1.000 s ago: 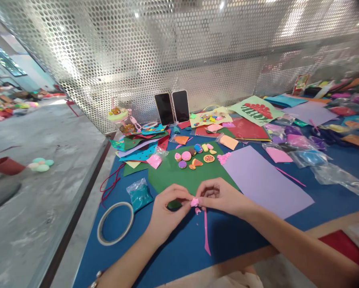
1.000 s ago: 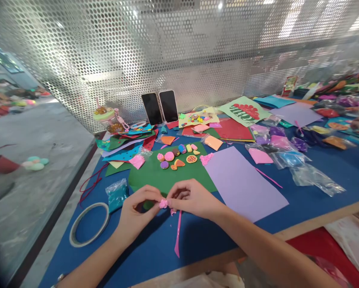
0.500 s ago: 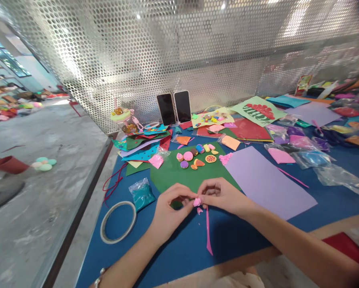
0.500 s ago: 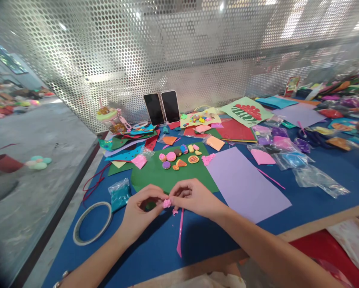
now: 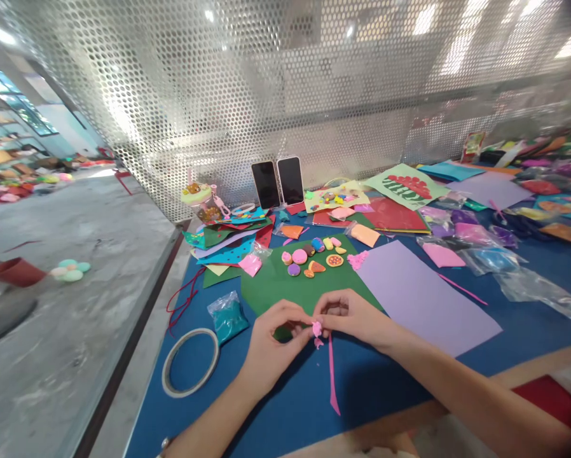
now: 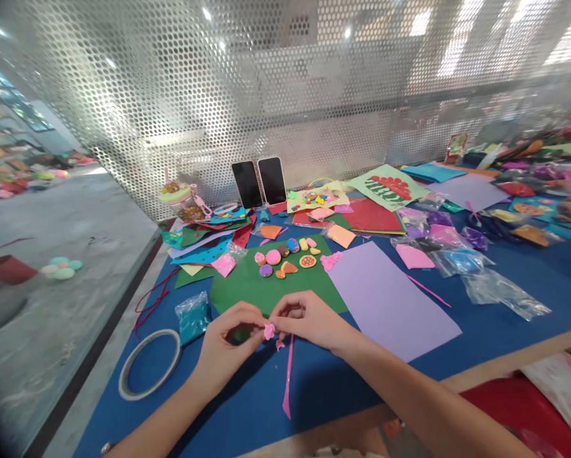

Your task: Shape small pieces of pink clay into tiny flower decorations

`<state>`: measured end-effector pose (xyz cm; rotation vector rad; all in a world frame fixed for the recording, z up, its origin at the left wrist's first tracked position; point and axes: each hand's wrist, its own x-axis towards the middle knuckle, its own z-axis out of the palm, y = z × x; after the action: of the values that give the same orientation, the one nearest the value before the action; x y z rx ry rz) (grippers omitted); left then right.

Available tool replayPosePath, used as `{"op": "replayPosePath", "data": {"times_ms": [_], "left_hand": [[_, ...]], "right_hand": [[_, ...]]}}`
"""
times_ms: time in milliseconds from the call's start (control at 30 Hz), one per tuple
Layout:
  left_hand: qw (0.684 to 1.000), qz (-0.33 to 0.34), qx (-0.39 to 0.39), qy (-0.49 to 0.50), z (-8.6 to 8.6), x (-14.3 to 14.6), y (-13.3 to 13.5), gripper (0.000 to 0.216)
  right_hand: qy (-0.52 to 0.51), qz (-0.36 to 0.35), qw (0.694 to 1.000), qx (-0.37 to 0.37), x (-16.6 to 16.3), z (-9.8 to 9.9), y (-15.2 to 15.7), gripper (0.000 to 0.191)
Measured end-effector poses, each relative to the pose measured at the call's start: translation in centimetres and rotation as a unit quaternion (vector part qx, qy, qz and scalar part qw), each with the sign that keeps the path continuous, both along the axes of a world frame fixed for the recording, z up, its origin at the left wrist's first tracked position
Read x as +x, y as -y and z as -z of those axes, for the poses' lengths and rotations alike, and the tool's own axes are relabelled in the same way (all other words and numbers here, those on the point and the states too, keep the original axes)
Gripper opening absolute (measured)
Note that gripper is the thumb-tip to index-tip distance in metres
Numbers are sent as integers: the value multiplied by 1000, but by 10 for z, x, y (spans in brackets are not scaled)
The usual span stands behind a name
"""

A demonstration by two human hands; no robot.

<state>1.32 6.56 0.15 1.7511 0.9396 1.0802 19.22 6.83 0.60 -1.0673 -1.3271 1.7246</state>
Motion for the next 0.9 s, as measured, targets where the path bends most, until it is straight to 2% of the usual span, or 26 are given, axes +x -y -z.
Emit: {"op": "replayPosePath", "data": {"times_ms": [133,200,233,300,400,433,500,600,667,733,900], "left_hand": [[999,-9,-22,23,1,1,0,8],[997,-21,-54,57,1,1,-2,10],[993,-30,-80,81,1,1,-3,13],[982,-47,-134,128,1,1,-5,20],[968,-73,-177,161,1,2,-7,27],[966,-81,-181,166,1,3,-7,27],[959,-96,-198,178,0,3,-7,27],[948,-112,-225,196,-4,4,-4,28],[942,-120,-237,204,-9,5,-3,29],[938,-124,-248,207,-15,8,-2,29],[921,-103,-304,220,-31,29,-6,30]], "right_hand": [[16,-5,1000,24,0,3,-2,28],[62,-8,994,84,1,6,0,22],[105,-8,985,137,1,7,2,17],[221,-12,937,272,0,11,8,10],[381,-29,812,441,-3,19,18,17],[414,-32,777,473,-5,22,21,18],[448,-31,728,518,-6,28,26,19],[464,-10,682,565,-2,35,33,18],[468,-8,662,585,4,38,39,23],[475,-19,654,589,12,39,45,35],[494,-96,679,535,26,35,51,44]]}}
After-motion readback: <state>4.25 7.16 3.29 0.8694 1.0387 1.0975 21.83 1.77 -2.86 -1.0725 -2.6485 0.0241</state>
